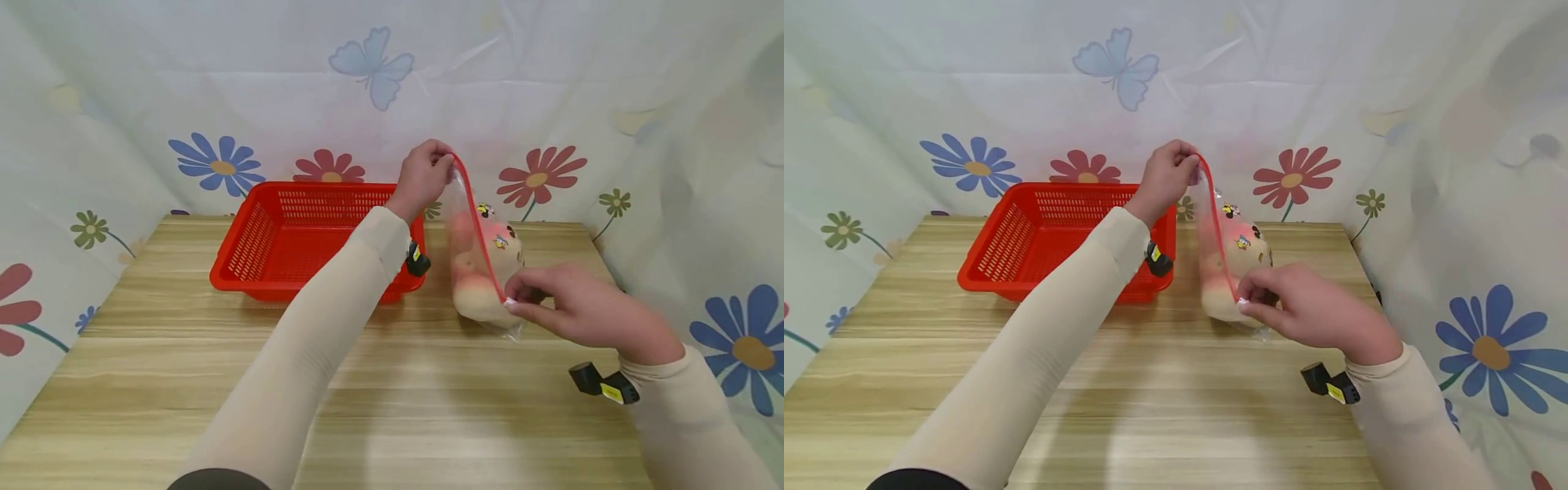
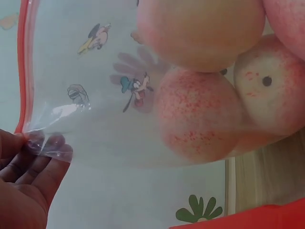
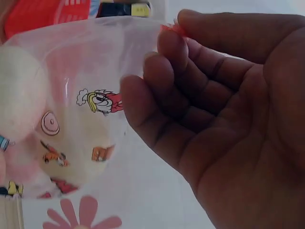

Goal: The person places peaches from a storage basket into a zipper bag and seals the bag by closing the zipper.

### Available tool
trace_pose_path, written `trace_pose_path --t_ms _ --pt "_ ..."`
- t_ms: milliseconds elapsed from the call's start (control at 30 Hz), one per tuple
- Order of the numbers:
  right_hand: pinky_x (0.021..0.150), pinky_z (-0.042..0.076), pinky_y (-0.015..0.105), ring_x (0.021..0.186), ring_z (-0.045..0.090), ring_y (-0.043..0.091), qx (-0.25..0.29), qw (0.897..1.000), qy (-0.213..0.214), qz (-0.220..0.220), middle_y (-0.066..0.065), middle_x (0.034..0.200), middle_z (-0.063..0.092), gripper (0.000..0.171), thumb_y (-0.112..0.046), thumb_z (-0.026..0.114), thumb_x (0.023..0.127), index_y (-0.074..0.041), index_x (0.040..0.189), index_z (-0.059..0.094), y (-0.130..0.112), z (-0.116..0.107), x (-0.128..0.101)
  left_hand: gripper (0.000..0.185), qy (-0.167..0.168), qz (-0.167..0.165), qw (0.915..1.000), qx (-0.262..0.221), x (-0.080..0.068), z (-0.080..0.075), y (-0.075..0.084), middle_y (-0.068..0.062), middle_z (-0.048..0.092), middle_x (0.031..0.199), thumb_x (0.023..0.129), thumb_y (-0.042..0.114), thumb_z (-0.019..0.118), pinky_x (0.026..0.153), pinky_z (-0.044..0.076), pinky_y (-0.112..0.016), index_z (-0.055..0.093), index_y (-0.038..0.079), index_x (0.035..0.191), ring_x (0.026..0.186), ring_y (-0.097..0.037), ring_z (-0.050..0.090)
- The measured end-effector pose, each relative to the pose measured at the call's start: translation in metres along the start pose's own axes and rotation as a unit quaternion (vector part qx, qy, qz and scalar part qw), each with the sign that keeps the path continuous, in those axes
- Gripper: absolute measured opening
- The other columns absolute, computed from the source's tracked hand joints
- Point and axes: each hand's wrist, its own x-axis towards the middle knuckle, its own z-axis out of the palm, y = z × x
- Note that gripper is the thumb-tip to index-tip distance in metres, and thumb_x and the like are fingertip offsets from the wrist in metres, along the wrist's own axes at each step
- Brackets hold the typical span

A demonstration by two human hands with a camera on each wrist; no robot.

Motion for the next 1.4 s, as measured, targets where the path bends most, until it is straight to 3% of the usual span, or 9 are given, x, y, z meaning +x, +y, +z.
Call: trace_pose_path --t_ms 167,333,533,700,967,1100,1233,1333,1400 --pt "0.063 0.048 0.019 0.067 0.052 -0.004 0.032 0.999 -0.027 -0.026 -0.02 0.078 0.058 0.006 -0.017 0.065 0.092 -0.023 0.093 0.066 0.002 -0.002 0.019 0.016 -0.014 0.041 0.9987 -0.026 -0.004 -0.001 0.003 -0.002 0.064 0.103 0.099 0.024 0.053 0.086 0.054 -0.022 0.057 0.015 0.112 0.095 -0.016 0.06" --pt "0.065 0.05 0.023 0.07 0.055 0.001 -0.026 0.999 0.031 -0.019 -0.014 0.081 0.062 0.011 -0.01 0.067 0.09 -0.019 0.095 0.068 0.013 -0.016 0.049 0.015 -0.023 0.065 0.9964 -0.049 -0.005 -0.004 0.001 -0.005 0.064 0.103 0.099 0.019 0.053 0.089 0.054 -0.021 0.057 0.012 0.111 0.095 -0.016 0.062" --pt "0.079 0.055 0.038 0.092 0.063 0.018 -0.09 0.993 0.079 -0.023 0.002 0.099 0.069 0.024 0.006 0.06 0.088 -0.011 0.101 0.07 0.035 -0.026 0.087 0.014 -0.039 0.058 0.9951 -0.069 -0.004 -0.009 -0.004 -0.006 0.063 0.105 0.099 0.018 0.052 0.09 0.054 -0.021 0.056 0.012 0.111 0.099 -0.02 0.062" --pt "0.088 0.053 0.045 0.108 0.062 0.029 -0.144 0.987 0.063 -0.025 0.011 0.118 0.066 0.033 0.009 0.051 0.088 -0.008 0.108 0.071 0.05 -0.032 0.114 0.013 -0.057 0.05 0.9943 -0.075 -0.004 -0.012 -0.005 -0.006 0.063 0.104 0.1 0.018 0.05 0.093 0.053 -0.023 0.055 0.013 0.111 0.107 -0.028 0.06" --pt "0.097 0.049 0.049 0.11 0.062 0.032 -0.182 0.983 0.021 -0.033 0.013 0.117 0.068 0.018 -0.001 0.068 0.086 -0.006 0.102 0.074 0.054 -0.042 0.136 0.015 -0.062 0.052 0.9945 -0.067 -0.004 -0.016 -0.009 -0.005 0.065 0.102 0.1 0.02 0.051 0.094 0.052 -0.027 0.055 0.013 0.112 0.105 -0.028 0.059" --pt "0.094 0.051 0.047 0.103 0.064 0.03 -0.188 0.981 0.016 -0.041 0.012 0.108 0.07 0.015 -0.003 0.071 0.085 -0.006 0.099 0.075 0.051 -0.042 0.139 0.018 -0.054 0.05 0.9963 -0.044 -0.007 -0.018 -0.01 -0.002 0.066 0.106 0.099 0.022 0.054 0.089 0.053 -0.024 0.057 0.016 0.116 0.104 -0.025 0.061" --pt "0.091 0.053 0.045 0.095 0.065 0.029 -0.193 0.98 0.017 -0.043 0.012 0.1 0.07 0.013 -0.003 0.072 0.084 -0.005 0.097 0.075 0.049 -0.041 0.142 0.027 -0.031 0.054 0.998 0.013 -0.012 -0.02 -0.012 0.001 0.065 0.116 0.097 0.026 0.058 0.087 0.054 -0.023 0.058 0.018 0.123 0.104 -0.017 0.061" --pt "0.089 0.053 0.045 0.093 0.064 0.029 -0.196 0.98 0.016 -0.038 0.012 0.097 0.069 0.013 -0.003 0.072 0.084 -0.004 0.097 0.075 0.049 -0.041 0.143 0.022 -0.017 0.048 0.9973 0.053 -0.021 -0.023 -0.014 0.002 0.065 0.11 0.096 0.028 0.06 0.081 0.055 -0.022 0.061 0.018 0.115 0.096 -0.014 0.06" --pt "0.088 0.053 0.045 0.092 0.063 0.029 -0.195 0.98 0.012 -0.033 0.013 0.097 0.068 0.013 -0.003 0.071 0.084 -0.004 0.097 0.075 0.048 -0.041 0.144 0.016 -0.029 0.04 0.9965 0.067 -0.031 -0.024 -0.014 0.0 0.066 0.097 0.095 0.03 0.061 0.074 0.056 -0.023 0.063 0.017 0.102 0.086 -0.016 0.06"
